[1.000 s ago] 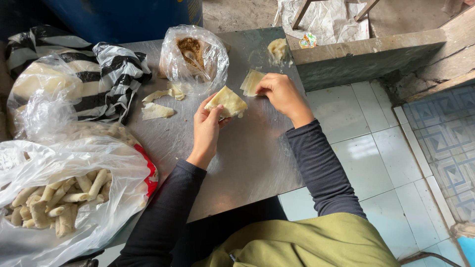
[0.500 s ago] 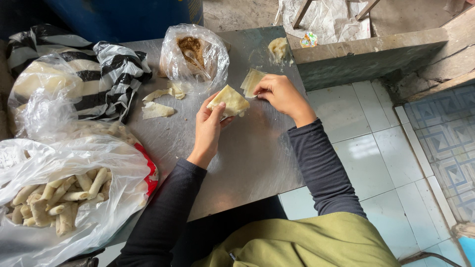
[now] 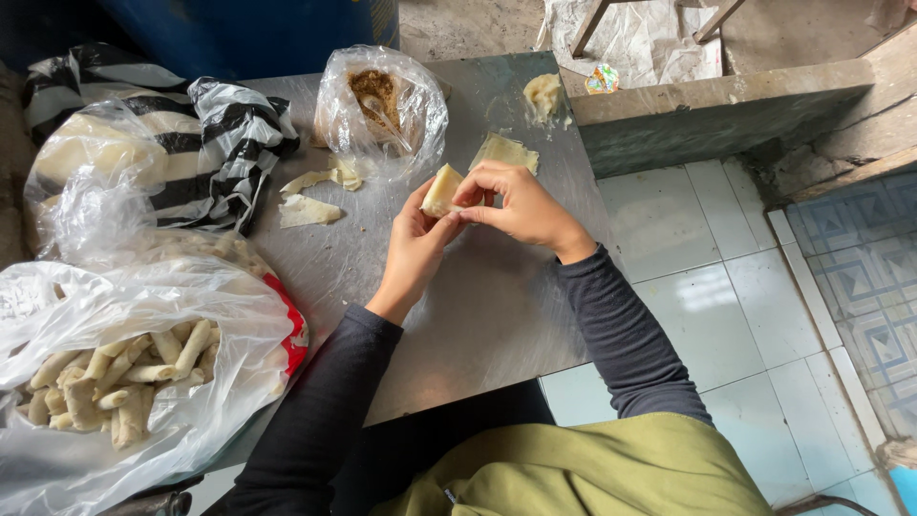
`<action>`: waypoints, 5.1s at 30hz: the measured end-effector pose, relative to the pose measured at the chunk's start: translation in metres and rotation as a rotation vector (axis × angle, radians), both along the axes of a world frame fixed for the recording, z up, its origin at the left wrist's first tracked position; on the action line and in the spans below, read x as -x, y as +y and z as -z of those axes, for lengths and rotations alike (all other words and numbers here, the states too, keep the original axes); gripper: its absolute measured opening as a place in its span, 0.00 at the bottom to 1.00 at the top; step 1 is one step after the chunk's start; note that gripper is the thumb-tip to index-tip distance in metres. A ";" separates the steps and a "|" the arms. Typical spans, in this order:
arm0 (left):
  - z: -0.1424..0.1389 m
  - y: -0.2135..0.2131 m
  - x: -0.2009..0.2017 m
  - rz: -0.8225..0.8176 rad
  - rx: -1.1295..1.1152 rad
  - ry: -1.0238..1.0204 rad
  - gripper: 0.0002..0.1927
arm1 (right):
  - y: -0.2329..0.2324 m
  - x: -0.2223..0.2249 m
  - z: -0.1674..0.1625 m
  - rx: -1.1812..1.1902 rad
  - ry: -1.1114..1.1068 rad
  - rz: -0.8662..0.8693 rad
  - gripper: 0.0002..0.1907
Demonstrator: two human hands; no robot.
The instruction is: The person pinches small pieces of dough from a flat sheet on a metal table, rolls and shapes each piece into a short cylinder by hand, and places the finished dough sticks into a large plastic bag. Later they tear pieces from a larger dough block and press them flat on the table.
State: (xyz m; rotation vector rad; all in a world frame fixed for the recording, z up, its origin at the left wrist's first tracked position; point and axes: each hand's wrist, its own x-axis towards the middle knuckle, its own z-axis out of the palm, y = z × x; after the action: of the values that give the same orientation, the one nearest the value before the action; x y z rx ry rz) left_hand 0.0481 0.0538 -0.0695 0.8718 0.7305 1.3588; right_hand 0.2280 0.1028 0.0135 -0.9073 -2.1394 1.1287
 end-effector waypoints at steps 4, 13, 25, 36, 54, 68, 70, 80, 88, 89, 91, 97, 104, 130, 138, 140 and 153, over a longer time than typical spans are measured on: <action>0.002 -0.001 0.001 -0.006 -0.016 0.096 0.31 | 0.010 -0.004 0.020 0.136 0.109 -0.006 0.04; -0.006 0.002 0.005 0.009 0.123 -0.105 0.29 | 0.053 -0.032 0.063 0.467 0.457 0.259 0.04; -0.012 0.002 0.012 -0.084 0.147 -0.186 0.29 | 0.045 -0.051 0.033 -0.340 -0.180 0.284 0.06; -0.017 -0.001 0.011 -0.079 0.150 -0.165 0.29 | 0.039 -0.049 0.025 -0.239 -0.251 0.204 0.08; -0.008 -0.003 0.005 0.077 -0.062 0.001 0.35 | 0.001 -0.011 -0.018 0.003 -0.083 -0.017 0.09; -0.017 -0.005 0.002 0.009 -0.052 0.083 0.36 | 0.006 -0.014 -0.005 0.109 0.049 -0.061 0.03; -0.020 -0.006 0.001 -0.015 -0.041 0.147 0.36 | 0.005 -0.013 -0.004 0.110 0.031 -0.059 0.03; -0.015 0.000 0.001 -0.079 -0.087 0.127 0.30 | 0.013 -0.012 0.016 0.198 0.136 -0.008 0.05; -0.016 -0.006 0.002 -0.140 -0.045 0.195 0.25 | -0.005 0.004 0.015 0.043 0.166 -0.007 0.13; -0.017 -0.007 0.002 -0.163 -0.069 0.263 0.24 | -0.007 0.007 0.015 -0.002 0.172 0.005 0.15; -0.021 -0.008 0.003 -0.160 -0.062 0.237 0.23 | -0.009 0.009 0.016 0.086 0.154 0.047 0.10; -0.026 -0.013 0.002 -0.278 -0.088 0.519 0.21 | 0.001 0.006 0.024 0.224 0.190 0.139 0.09; -0.014 -0.006 0.005 -0.198 -0.012 0.176 0.20 | 0.019 0.000 0.055 0.422 0.510 0.111 0.02; -0.008 -0.001 0.012 -0.206 0.128 -0.111 0.22 | 0.029 -0.048 0.023 -0.115 -0.252 0.218 0.08; -0.007 -0.001 0.010 -0.185 0.127 -0.091 0.22 | 0.029 -0.045 0.017 -0.135 -0.307 0.169 0.08; -0.006 -0.001 0.009 -0.166 0.120 -0.111 0.22 | 0.025 -0.042 0.006 -0.160 -0.309 0.147 0.11; -0.012 -0.007 0.004 0.020 -0.042 0.113 0.36 | -0.008 -0.004 -0.014 -0.112 -0.004 -0.016 0.06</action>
State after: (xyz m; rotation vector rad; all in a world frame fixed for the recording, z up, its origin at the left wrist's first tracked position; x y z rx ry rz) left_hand 0.0441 0.0464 -0.0574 0.9933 0.7800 1.3189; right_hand 0.2323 0.0950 0.0276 -0.8442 -2.1923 1.0046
